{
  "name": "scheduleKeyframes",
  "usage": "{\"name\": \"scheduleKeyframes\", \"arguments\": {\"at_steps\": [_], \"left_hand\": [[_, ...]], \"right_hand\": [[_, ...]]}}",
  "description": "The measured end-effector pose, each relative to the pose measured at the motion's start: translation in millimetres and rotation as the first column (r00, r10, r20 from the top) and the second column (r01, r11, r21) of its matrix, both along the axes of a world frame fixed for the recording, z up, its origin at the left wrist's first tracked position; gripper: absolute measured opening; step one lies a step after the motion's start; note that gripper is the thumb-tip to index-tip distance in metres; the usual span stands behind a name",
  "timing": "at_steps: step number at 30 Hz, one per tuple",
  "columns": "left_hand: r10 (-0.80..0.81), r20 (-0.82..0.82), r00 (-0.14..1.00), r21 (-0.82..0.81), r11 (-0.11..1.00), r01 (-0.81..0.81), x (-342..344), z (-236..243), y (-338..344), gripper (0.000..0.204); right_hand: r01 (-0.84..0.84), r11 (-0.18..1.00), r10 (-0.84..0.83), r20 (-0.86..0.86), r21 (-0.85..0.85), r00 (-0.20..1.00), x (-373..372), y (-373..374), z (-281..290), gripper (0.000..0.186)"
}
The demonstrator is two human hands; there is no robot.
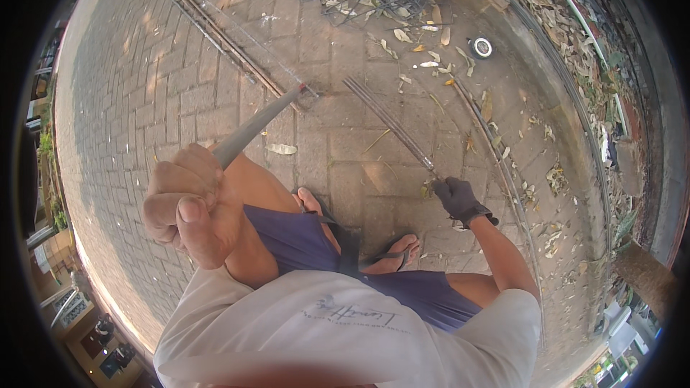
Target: The person uses an angle grinder to cut several metal pipes on a paved outdoor area. After cutting, they inspect the ends of the pipes and handle them with gloved hands.
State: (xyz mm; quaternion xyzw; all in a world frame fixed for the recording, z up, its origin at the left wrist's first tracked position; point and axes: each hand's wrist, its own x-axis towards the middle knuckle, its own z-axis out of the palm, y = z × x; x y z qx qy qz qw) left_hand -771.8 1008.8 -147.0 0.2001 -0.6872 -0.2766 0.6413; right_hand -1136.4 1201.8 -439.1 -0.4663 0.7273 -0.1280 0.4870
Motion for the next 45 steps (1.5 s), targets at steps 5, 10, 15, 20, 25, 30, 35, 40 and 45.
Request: {"name": "scheduleKeyframes", "arguments": {"at_steps": [5,10,15,20,25,30,35,40,45], "left_hand": [[0.025,0.025,0.999,-0.020,0.999,-0.025,-5.5,1.3,-3.3,0.021],[0.023,0.026,0.999,-0.038,0.999,-0.022,-5.2,-0.2,-5.0,0.021],[-0.003,0.025,1.000,-0.026,1.000,0.004,-3.4,-0.5,-4.4,0.020],[0.013,0.034,0.999,-0.023,1.000,-0.012,-4.5,0.3,-4.0,0.020],[0.019,0.044,0.999,-0.033,0.999,-0.018,1.0,-1.9,-5.7,0.020],[0.101,-0.118,0.988,0.055,0.994,-0.095,6.0,1.8,-8.7,0.024],[0.169,-0.064,0.983,-0.020,0.985,-0.171,-2.4,5.6,-16.1,0.022],[0.221,-0.116,0.968,0.050,0.975,-0.216,-2.9,1.5,-18.0,0.021],[0.187,-0.077,0.979,0.033,0.982,-0.185,-8.7,3.3,-19.7,0.023]], "right_hand": [[-0.146,0.989,0.146,0.022,-0.006,0.989,15.3,-6.4,12.4,0.055],[-0.179,0.982,0.180,0.016,-0.067,0.984,28.5,-7.5,-2.3,0.057],[-0.115,0.993,0.116,0.111,-0.016,0.987,33.2,-6.8,-4.7,0.058],[-0.117,0.993,0.114,0.132,0.015,0.985,47.1,-20.4,1.0,0.056],[-0.094,0.962,0.030,0.240,0.258,0.970,59.4,-35.0,9.8,0.050],[-0.079,0.880,-0.161,0.449,0.469,0.879,45.7,-23.9,28.2,0.038],[-0.042,0.756,-0.267,0.366,0.653,0.891,27.4,-6.6,45.5,0.049],[-0.090,0.830,-0.109,0.319,0.550,0.942,26.3,14.6,44.9,0.059],[-0.059,0.828,-0.094,0.241,0.558,0.966,25.0,25.8,42.6,0.067]]}}
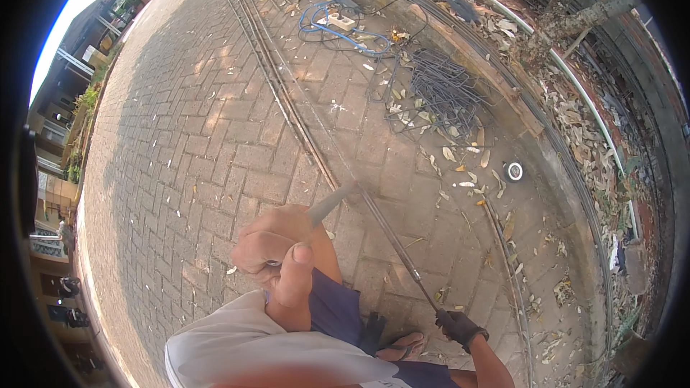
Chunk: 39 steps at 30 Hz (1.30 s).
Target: The person uses an angle grinder to cut several metal pipes on a paved outdoor area. After cutting, they inspect the ends of the pipes and handle them with gloved hands.
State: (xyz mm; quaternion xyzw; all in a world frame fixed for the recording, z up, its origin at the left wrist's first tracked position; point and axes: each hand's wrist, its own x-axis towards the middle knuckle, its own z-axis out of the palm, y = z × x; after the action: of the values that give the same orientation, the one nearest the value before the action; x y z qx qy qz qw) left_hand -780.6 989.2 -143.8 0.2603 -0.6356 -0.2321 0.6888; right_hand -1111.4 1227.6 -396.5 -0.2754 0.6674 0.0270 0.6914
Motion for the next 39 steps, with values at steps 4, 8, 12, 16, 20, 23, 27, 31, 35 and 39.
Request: {"name": "scheduleKeyframes", "arguments": {"at_steps": [4,8,12,16,20,23,27,31,35,39], "left_hand": [[0.033,-0.060,0.998,-0.005,0.999,-0.033,-7.1,4.1,-3.3,0.023],[-0.012,0.000,1.000,-0.015,1.000,0.012,-8.2,-1.0,-6.2,0.021],[-0.088,0.171,0.981,-0.012,0.996,0.091,-17.5,-5.5,-4.5,0.022],[-0.090,0.125,0.988,0.023,0.996,0.088,-33.9,-3.1,-8.4,0.021],[-0.096,0.223,0.970,-0.013,0.995,0.101,-33.1,-2.0,-11.4,0.019],[-0.112,0.278,0.954,0.000,0.993,0.116,-33.3,-5.4,-5.2,0.022],[-0.054,0.172,0.984,0.010,0.999,0.053,-43.5,-6.9,2.0,0.026],[0.001,0.087,0.996,-0.053,0.999,0.003,-51.9,-8.9,-3.4,0.033],[0.020,0.075,0.997,-0.073,0.997,-0.014,-55.4,-10.4,-3.5,0.036],[-0.004,0.062,0.998,-0.077,0.997,0.008,-56.4,-10.5,-3.2,0.037]], "right_hand": [[-0.060,0.987,0.043,-0.117,-0.150,0.992,12.0,3.2,1.3,0.068],[-0.235,0.946,0.168,-0.283,-0.224,0.944,43.8,11.5,15.0,0.067],[-0.316,0.894,0.211,-0.325,-0.318,0.922,67.6,6.2,66.4,0.055],[-0.483,0.849,0.385,-0.375,-0.215,0.843,89.3,-9.5,127.8,0.023],[-0.569,0.787,0.470,-0.366,-0.239,0.803,73.4,-24.0,127.0,0.027],[-0.533,0.774,0.407,-0.377,-0.342,0.832,55.8,-13.5,105.5,0.022],[-0.192,0.961,0.157,-0.175,-0.201,0.972,33.8,-2.4,79.8,0.027],[-0.005,0.997,0.002,-0.035,-0.071,0.999,22.3,-8.9,86.4,0.039],[0.271,0.961,-0.274,0.279,0.052,0.920,13.2,-8.6,127.8,0.040],[0.524,0.850,-0.405,0.570,-0.055,0.715,4.3,12.3,155.9,0.054]]}}
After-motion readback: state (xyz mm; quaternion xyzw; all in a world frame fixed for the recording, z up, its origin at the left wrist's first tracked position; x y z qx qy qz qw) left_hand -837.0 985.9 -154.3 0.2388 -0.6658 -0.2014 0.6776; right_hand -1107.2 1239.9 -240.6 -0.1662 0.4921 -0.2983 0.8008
